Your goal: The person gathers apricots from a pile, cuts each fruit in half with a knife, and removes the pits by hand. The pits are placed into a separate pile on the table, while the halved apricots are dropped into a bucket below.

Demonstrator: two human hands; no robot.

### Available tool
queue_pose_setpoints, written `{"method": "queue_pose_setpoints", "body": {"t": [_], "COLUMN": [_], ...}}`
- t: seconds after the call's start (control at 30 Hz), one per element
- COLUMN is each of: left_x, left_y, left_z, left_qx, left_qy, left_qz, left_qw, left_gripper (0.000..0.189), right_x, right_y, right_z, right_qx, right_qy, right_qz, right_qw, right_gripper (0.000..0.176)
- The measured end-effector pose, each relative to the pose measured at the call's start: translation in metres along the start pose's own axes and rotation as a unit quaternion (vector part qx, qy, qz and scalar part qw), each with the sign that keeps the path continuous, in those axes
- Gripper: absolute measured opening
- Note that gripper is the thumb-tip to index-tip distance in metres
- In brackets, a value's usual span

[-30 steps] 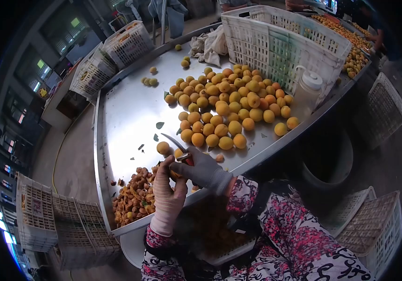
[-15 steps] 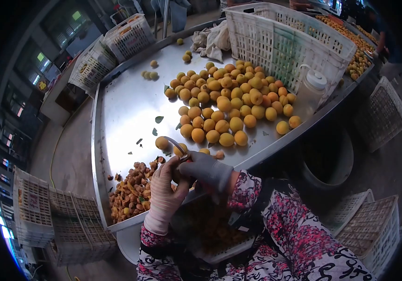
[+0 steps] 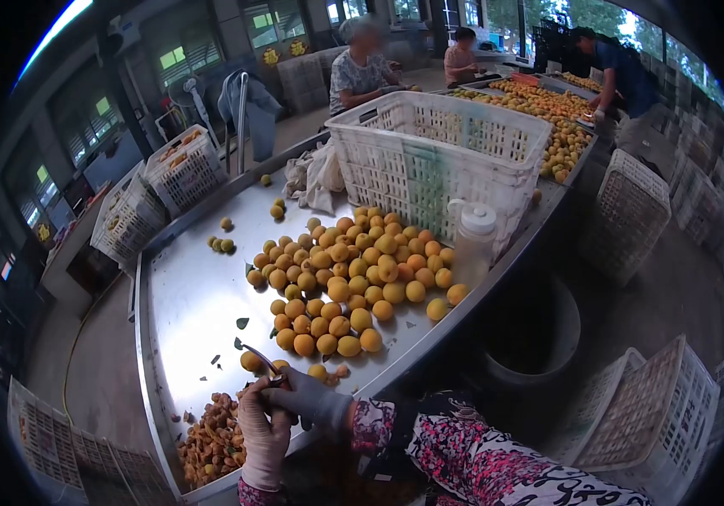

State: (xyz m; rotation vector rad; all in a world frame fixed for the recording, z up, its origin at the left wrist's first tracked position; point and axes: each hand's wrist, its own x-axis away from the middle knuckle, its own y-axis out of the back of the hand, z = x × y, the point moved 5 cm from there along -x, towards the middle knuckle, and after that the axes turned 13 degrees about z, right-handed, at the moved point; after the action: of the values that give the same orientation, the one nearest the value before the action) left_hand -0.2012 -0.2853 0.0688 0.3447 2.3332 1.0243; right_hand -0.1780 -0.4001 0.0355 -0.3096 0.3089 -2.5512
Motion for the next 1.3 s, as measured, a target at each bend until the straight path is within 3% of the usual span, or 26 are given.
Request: {"method": "queue_pose_setpoints", "body": {"t": [0.03, 0.1, 0.13, 0.17, 0.23, 0.27, 0.3, 0.37, 0.43, 0.5, 0.57, 0.6, 0.63, 0.7, 0.73, 0.83, 0.9, 0.93, 1.03, 1.1, 1.23, 1.3], "left_x": [0.002, 0.001, 0.0, -0.002, -0.006, -0.007, -0.008, -0.007, -0.002, 0.0, -0.002, -0.002, -0.001, 0.003, 0.003, -0.001, -0.001, 0.003, -0.004, -0.008, -0.011, -0.008], "left_y": [-0.004, -0.003, -0.001, 0.0, 0.005, 0.008, 0.007, 0.004, -0.005, -0.007, 0.001, -0.001, -0.001, 0.0, -0.001, -0.009, -0.002, -0.006, -0.011, -0.007, -0.008, -0.014], "left_z": [0.008, 0.004, 0.0, -0.005, -0.017, -0.021, -0.022, -0.012, 0.003, -0.004, -0.016, -0.014, -0.012, -0.008, -0.009, -0.007, -0.026, -0.019, -0.027, -0.042, -0.047, -0.028], "left_qx": [0.085, 0.062, 0.049, 0.037, 0.053, 0.121, 0.189, 0.149, 0.17, 0.227, 0.226, 0.227, 0.197, 0.167, 0.15, 0.127, 0.015, 0.032, 0.047, 0.034, -0.016, -0.149], "left_qy": [0.046, 0.001, -0.013, -0.027, -0.02, 0.022, 0.064, 0.02, 0.028, 0.034, 0.169, 0.164, 0.122, 0.077, 0.065, 0.057, -0.022, 0.043, 0.067, 0.035, -0.023, 0.136], "left_qz": [0.02, 0.017, 0.007, -0.003, 0.009, 0.019, 0.029, 0.016, -0.008, -0.064, -0.061, -0.054, -0.031, -0.008, 0.0, 0.03, 0.027, 0.044, 0.098, 0.077, 0.11, 0.171], "left_qw": [0.995, 0.998, 0.999, 0.999, 0.998, 0.992, 0.979, 0.989, 0.985, 0.971, 0.958, 0.958, 0.972, 0.983, 0.987, 0.99, 0.999, 0.998, 0.992, 0.996, 0.993, 0.964], "left_gripper": [0.042, 0.043, 0.044, 0.045, 0.042, 0.039, 0.037, 0.039, 0.035, 0.029, 0.038, 0.038, 0.039, 0.04, 0.038, 0.035, 0.034, 0.032, 0.028, 0.027, 0.028, 0.029], "right_x": [-0.001, -0.012, -0.016, -0.013, 0.005, -0.005, -0.006, -0.007, -0.018, -0.029, -0.033, -0.03, -0.02, 0.0, 0.01, 0.028, 0.023, 0.022, 0.016, 0.026, 0.026, 0.024], "right_y": [0.0, 0.0, -0.002, 0.002, -0.002, -0.001, -0.002, -0.003, -0.007, -0.009, -0.015, -0.019, -0.017, -0.022, -0.022, -0.017, -0.015, -0.011, -0.003, 0.002, 0.015, 0.018], "right_z": [-0.004, -0.017, -0.013, -0.017, 0.008, 0.002, 0.003, 0.004, -0.012, -0.027, -0.036, -0.034, -0.024, -0.011, -0.004, 0.002, -0.013, -0.017, -0.02, -0.019, -0.019, -0.022], "right_qx": [-0.001, -0.018, -0.04, -0.039, -0.012, -0.012, -0.012, 0.002, -0.076, -0.119, -0.164, -0.181, -0.183, -0.261, -0.261, -0.258, -0.278, -0.264, -0.246, -0.244, -0.2, -0.172], "right_qy": [0.002, 0.058, 0.138, 0.139, 0.05, 0.128, 0.13, 0.102, 0.148, 0.111, 0.109, 0.126, 0.128, 0.033, 0.021, -0.003, -0.015, -0.011, -0.011, -0.096, -0.056, -0.032], "right_qz": [-0.002, -0.002, -0.033, -0.036, -0.039, -0.047, -0.05, -0.006, -0.041, -0.043, -0.079, -0.072, -0.078, 0.05, 0.069, 0.063, 0.078, 0.056, 0.052, 0.065, -0.001, -0.041], "right_qw": [1.0, 0.998, 0.989, 0.989, 0.998, 0.991, 0.99, 0.995, 0.985, 0.986, 0.977, 0.973, 0.972, 0.964, 0.963, 0.964, 0.957, 0.963, 0.968, 0.963, 0.978, 0.984], "right_gripper": [0.051, 0.055, 0.054, 0.054, 0.051, 0.048, 0.048, 0.056, 0.048, 0.045, 0.043, 0.035, 0.035, 0.028, 0.025, 0.029, 0.036, 0.039, 0.043, 0.045, 0.046, 0.047]}}
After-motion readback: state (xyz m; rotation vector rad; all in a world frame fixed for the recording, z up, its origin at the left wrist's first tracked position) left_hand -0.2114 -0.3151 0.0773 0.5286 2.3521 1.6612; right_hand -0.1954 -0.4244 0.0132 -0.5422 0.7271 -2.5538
